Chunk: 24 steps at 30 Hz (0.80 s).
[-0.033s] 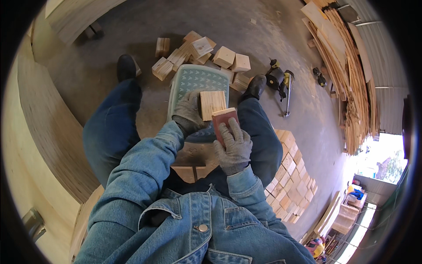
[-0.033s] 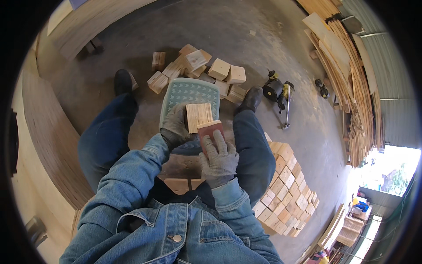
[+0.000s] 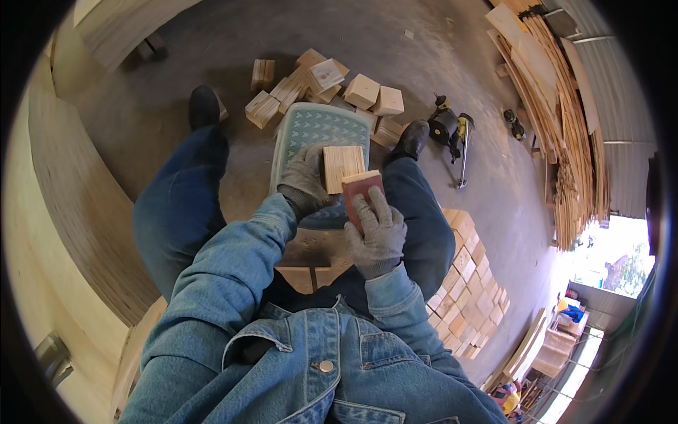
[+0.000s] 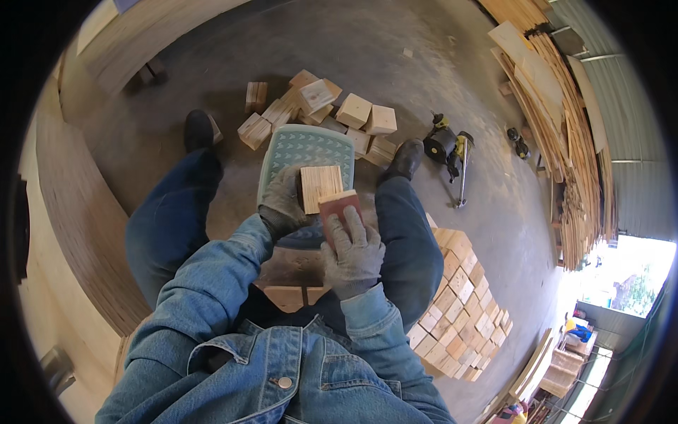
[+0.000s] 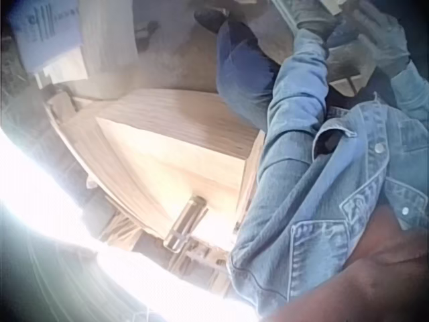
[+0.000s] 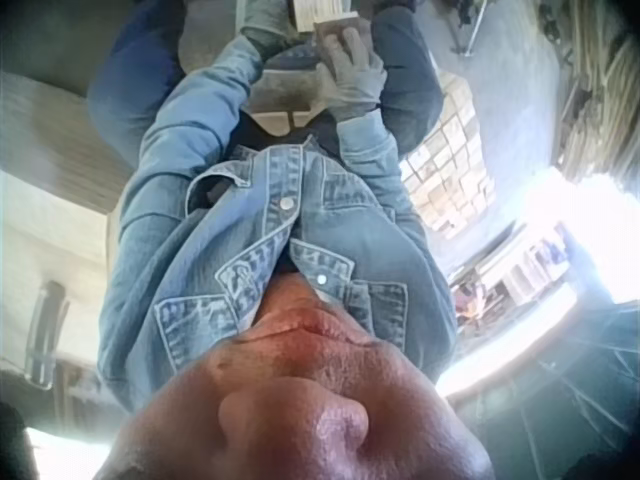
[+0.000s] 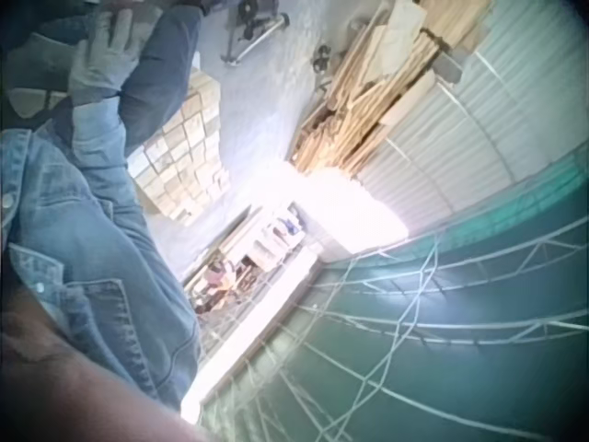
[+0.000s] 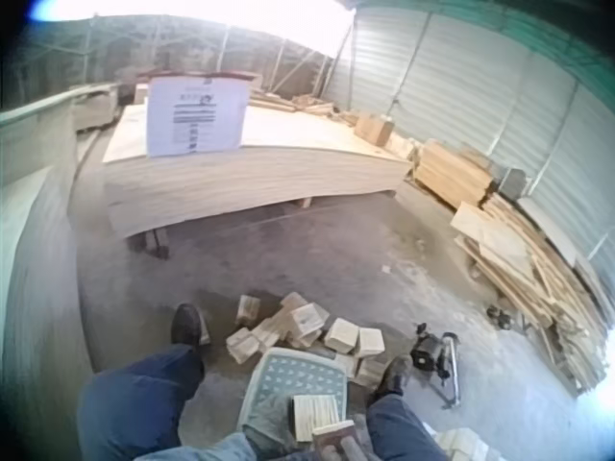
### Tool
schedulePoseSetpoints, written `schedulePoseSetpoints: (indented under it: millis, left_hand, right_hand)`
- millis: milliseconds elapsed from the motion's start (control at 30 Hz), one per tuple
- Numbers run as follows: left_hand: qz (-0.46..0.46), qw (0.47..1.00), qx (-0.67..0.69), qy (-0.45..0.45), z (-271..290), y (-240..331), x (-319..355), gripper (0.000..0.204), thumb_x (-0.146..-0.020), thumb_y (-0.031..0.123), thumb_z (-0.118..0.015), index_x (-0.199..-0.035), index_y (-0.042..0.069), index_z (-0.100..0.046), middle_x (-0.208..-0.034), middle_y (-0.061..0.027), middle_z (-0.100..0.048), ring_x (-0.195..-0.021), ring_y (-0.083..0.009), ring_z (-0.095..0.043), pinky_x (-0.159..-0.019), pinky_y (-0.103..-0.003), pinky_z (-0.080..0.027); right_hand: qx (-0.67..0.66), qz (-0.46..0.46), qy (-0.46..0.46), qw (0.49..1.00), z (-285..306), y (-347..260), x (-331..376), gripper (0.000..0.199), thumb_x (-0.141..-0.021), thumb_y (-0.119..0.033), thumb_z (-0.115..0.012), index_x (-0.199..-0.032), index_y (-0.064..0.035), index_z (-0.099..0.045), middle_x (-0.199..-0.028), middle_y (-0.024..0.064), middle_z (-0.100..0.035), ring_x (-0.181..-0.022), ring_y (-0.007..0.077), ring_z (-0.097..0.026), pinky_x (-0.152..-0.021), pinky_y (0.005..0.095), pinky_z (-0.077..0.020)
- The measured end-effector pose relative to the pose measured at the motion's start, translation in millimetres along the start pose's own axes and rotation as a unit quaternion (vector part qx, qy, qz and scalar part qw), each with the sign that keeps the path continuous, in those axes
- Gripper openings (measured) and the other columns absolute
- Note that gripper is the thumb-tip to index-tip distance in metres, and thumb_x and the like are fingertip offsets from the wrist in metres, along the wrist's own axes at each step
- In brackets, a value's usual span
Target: The person sits on the floor and sands small wooden blocks one at a time using a sanding block. They rotate each block to sand multiple faces, then place the finished pieces into a nearby stack.
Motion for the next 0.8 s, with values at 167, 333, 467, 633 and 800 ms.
schedulePoseSetpoints:
  millis: [167, 333, 467, 633, 800]
  left_hand:
    - [0.021, 0.999, -0.027, -0.001, 5, 4, 0, 0.094, -0.067, 0.039, -0.093, -0.146, 0.014, -0.047, -0.139, -0.0181, -0.055, -0.132, -0.0395, -0.055, -0.118, -0.048, -0.046]
    - [-0.003, 1.000, 0.012, 0.026, -5, -5, -2, 0.092, -0.067, 0.031, -0.094, -0.144, 0.009, -0.047, -0.133, -0.0192, -0.057, -0.125, -0.0394, -0.057, -0.111, -0.049, -0.049]
    - [0.016, 1.000, -0.018, 0.006, -5, -7, -1, 0.092, -0.068, 0.032, -0.093, -0.144, 0.009, -0.047, -0.133, -0.0183, -0.057, -0.126, -0.0383, -0.057, -0.113, -0.047, -0.047]
    - [0.013, 1.000, -0.005, -0.018, -6, -12, 0, 0.098, -0.067, 0.041, -0.092, -0.149, 0.015, -0.045, -0.141, -0.0176, -0.053, -0.138, -0.0381, -0.052, -0.122, -0.046, -0.044]
    - [-0.004, 1.000, -0.018, -0.005, 0, 6, -2, 0.095, -0.066, 0.038, -0.094, -0.145, 0.011, -0.047, -0.136, -0.0183, -0.056, -0.131, -0.0394, -0.055, -0.117, -0.048, -0.046]
  right_hand:
    - [0.008, -0.009, -0.007, 1.000, -12, 6, -78, 0.059, -0.087, -0.030, -0.078, -0.145, -0.0226, -0.068, -0.159, 0.0078, -0.054, -0.128, 0.0418, -0.060, -0.106, 0.0564, -0.0492]
    - [0.038, -0.068, -0.061, 0.995, -21, 13, -163, 0.058, -0.093, -0.036, -0.073, -0.150, -0.0265, -0.064, -0.164, 0.0045, -0.050, -0.130, 0.0426, -0.060, -0.106, 0.0579, -0.0502]
    - [0.031, -0.066, -0.045, 0.996, -21, 16, -148, 0.061, -0.092, -0.037, -0.074, -0.152, -0.0258, -0.063, -0.165, 0.0051, -0.049, -0.131, 0.0436, -0.059, -0.107, 0.0575, -0.0491]
    - [0.002, -0.022, -0.033, 0.999, -7, 3, -53, 0.062, -0.090, -0.033, -0.077, -0.150, -0.0236, -0.064, -0.164, 0.0080, -0.049, -0.131, 0.0448, -0.056, -0.106, 0.0596, -0.0475]
    - [-0.004, -0.009, -0.015, 1.000, -2, 7, 9, 0.064, -0.085, -0.030, -0.081, -0.147, -0.0234, -0.067, -0.162, 0.0080, -0.051, -0.130, 0.0436, -0.056, -0.105, 0.0601, -0.0471]
Point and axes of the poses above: each hand's wrist, its own x-axis away from the middle knuckle, its own z-axis out of the back of the hand, y = z × x, the point moved 6 cm from there along -x, towards the middle knuckle
